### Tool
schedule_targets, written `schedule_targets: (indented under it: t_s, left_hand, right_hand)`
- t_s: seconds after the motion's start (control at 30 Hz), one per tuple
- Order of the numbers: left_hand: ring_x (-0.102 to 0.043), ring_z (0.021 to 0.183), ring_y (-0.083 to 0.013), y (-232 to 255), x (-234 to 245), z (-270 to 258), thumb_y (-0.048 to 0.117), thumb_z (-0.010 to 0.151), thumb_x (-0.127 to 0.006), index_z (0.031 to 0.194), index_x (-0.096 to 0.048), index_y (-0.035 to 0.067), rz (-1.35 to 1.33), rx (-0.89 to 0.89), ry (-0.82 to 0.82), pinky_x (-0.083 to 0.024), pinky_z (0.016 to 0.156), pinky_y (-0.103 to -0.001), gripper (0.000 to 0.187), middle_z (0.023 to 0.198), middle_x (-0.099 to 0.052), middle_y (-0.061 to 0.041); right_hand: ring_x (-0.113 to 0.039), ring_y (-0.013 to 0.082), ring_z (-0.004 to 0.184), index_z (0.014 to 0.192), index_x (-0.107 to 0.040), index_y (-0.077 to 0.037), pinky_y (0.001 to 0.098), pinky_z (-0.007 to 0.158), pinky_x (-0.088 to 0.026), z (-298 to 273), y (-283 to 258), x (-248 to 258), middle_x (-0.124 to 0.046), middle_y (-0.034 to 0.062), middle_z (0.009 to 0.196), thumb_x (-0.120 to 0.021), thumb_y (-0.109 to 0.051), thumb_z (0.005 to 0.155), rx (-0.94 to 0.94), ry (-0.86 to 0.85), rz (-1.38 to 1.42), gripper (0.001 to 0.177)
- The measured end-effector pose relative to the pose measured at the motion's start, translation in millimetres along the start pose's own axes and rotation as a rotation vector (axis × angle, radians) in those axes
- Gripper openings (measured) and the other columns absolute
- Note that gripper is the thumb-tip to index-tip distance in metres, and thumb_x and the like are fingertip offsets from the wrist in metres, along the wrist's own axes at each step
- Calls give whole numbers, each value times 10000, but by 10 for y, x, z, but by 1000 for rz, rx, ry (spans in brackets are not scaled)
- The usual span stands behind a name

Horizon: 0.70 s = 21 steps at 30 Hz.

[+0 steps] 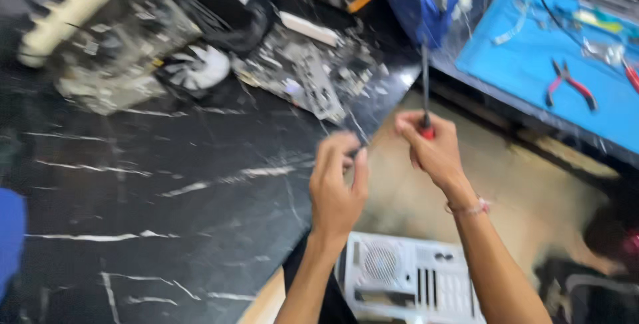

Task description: The person uses a screwdriver to remove screws from the back of a computer case. They then remove the side panel and place it on the table. The person continues to unscrew and remove a fan from the back of the case.

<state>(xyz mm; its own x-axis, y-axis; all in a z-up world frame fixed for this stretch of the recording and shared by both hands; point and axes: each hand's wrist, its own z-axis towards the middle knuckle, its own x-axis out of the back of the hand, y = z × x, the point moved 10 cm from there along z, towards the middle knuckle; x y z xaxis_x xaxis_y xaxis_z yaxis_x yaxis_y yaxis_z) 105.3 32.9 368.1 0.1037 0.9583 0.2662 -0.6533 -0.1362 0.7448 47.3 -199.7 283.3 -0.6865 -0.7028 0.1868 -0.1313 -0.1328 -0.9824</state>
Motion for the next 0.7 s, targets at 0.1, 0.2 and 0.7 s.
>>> schedule_targets:
  t_s: [0.1, 0.2, 0.7]
  left_hand:
    - [-678, 641, -167, -438, -620, -1104, 295, 998, -801, 697, -656, 181, -119, 3, -373, -566, 626, -276, 353, 711, -659, 70]
    - [-749, 825, -279, -1013, -1159, -1852, 311, 1023, -745, 766, -694, 143, -24, 181, -637, -588, 716, -389, 311, 881, -755, -14]
    - [-688, 1309, -428, -1589, -1564, -2908, 886, 941, -305, 1167, -811, 40, 543, 286, -1650, -490, 1117, -545, 1011, 1275, -774, -256]
  right_hand:
    - [-475, 181, 275, 800, -764, 47, 281, 363, -361, -645, 829, 317, -503, 117, 370, -682, -18, 939, -102, -207, -87, 174]
    - [-668, 327, 665, 1114, -854, -36, 437, 785, -548, -1240, 1911, 747, -733, 223, 652, -588, -87, 821, -395, -444, -461, 399]
    - [-764, 403, 1147, 924, -873, -131, 513, 1001, -571, -1717, 2911, 852, -832, 212, 1059, -698, -311, 574, -616, -783, -1046, 430]
